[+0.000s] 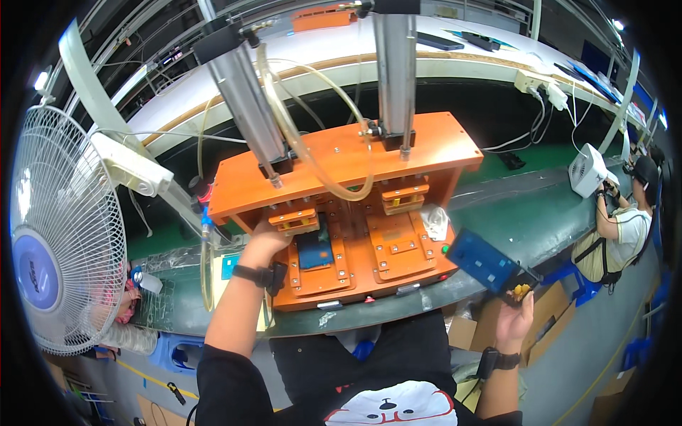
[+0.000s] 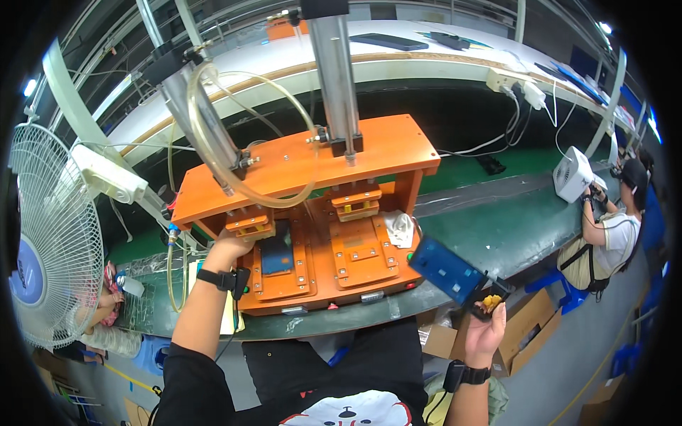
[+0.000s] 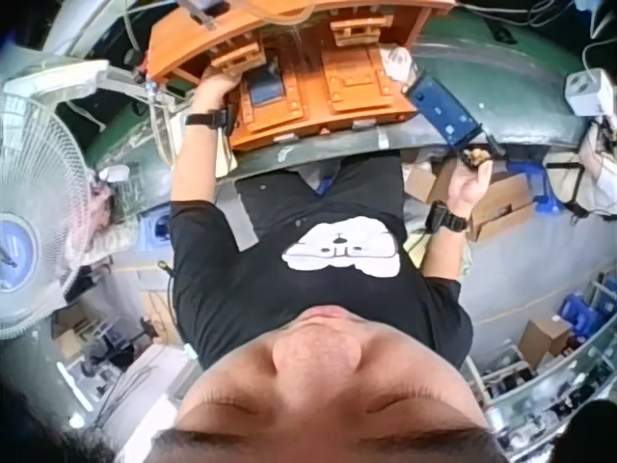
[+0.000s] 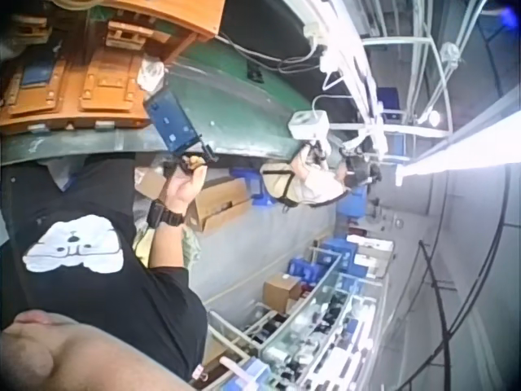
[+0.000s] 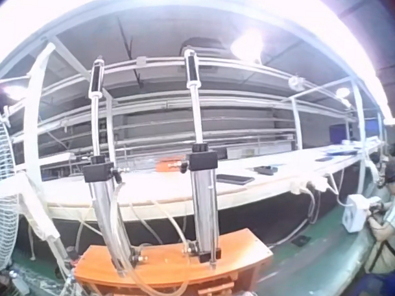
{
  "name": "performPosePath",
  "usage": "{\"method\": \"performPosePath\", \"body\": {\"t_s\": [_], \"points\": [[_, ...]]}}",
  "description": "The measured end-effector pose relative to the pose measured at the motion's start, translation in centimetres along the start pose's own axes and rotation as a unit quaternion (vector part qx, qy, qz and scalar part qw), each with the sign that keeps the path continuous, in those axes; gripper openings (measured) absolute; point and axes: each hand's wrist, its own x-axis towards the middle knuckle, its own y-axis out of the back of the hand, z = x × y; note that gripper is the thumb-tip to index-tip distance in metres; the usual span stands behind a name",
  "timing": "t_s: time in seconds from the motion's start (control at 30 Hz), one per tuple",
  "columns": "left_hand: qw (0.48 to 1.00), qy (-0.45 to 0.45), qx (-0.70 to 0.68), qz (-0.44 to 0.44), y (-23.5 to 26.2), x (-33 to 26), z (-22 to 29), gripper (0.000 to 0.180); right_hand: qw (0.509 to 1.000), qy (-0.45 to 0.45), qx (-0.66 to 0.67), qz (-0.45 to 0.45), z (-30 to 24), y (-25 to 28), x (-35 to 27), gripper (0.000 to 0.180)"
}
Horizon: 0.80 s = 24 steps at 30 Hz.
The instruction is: The person repeatedly places small yellow objects into an orange press machine, activates the press, and removes the processed items. The person handles the objects one at a time and places them into a tray after processing.
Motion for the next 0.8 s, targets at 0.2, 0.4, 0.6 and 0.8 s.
{"method": "performPosePath", "body": {"t_s": [0.2,0.4,0.6,0.8], "points": [[1.0,0.002,0.025,0.012,-1.1,2.2,-1.2,0.034,0.995,-0.025,0.026,0.091,2.7,5.8,6.4,0.021],[0.999,0.013,0.036,0.001,-1.1,1.7,-1.1,0.037,0.989,-0.064,-0.018,0.132,10.1,5.2,17.0,0.023],[0.999,0.01,0.035,-0.009,-1.7,2.4,-0.3,0.041,0.974,-0.149,-0.149,0.078,16.8,-1.0,24.3,0.033],[0.999,0.016,0.021,-0.022,-2.1,2.5,-0.4,0.044,0.908,-0.152,-0.389,-0.022,18.6,-3.5,24.8,0.028]]}}
